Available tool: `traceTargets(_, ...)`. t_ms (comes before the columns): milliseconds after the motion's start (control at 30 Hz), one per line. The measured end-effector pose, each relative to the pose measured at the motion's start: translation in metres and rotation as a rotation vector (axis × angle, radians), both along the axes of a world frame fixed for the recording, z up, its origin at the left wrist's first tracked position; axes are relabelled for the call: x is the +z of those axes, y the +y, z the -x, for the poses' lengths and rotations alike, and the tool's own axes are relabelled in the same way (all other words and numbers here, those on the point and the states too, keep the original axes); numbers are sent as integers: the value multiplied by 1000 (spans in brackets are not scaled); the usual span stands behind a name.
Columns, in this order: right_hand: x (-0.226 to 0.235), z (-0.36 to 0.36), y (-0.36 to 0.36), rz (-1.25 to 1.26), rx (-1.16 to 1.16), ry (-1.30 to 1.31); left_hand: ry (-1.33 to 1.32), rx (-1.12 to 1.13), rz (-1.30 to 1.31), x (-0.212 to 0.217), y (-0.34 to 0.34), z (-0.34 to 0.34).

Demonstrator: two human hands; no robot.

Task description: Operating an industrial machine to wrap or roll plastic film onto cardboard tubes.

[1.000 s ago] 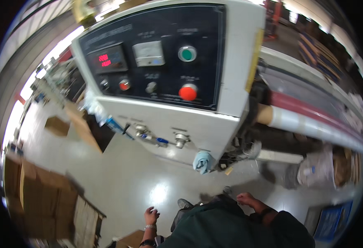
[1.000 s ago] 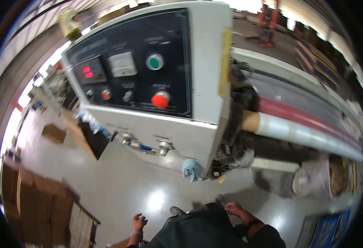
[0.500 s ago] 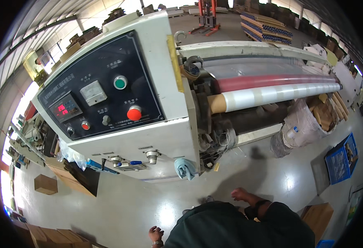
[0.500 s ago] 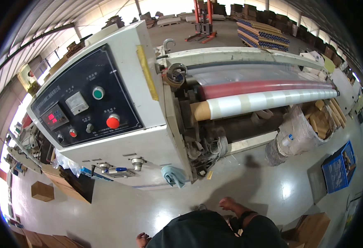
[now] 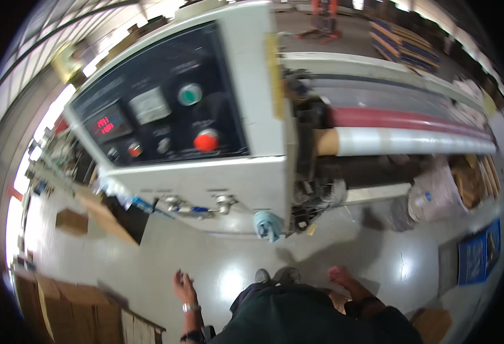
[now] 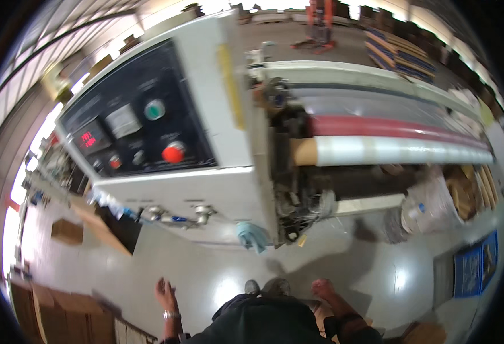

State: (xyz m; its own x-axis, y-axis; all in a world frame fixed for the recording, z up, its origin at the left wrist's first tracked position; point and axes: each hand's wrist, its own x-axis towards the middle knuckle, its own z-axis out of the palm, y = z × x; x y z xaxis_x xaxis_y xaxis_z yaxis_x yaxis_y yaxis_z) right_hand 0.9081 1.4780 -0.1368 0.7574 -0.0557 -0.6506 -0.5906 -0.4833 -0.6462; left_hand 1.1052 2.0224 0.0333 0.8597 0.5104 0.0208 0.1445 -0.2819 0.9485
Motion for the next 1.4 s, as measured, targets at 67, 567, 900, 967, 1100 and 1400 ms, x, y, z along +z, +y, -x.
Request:
traceTargets(67,45,-35,8,-388,-420,-267,-106,-110,-140,53,-23,-43)
traceTargets(567,357,-318,257,326,428,-1029,-491,-532,-709,150,-68,-178)
traceTargets(900,339,-377,322,550,622,-999,-421,-556,-605,144,-69,-194)
traceTargets(967,328,-385,323,577,642,-1011,-476,-526,-647,143,-78,-195)
traceTargets(1100,332,-377,313,632,641,-975,-505,-552,-585,139,-89,-190)
traceTargets(1400,328,-381,318,543,670,-1017,-403,-497,-713,153,-80,-178)
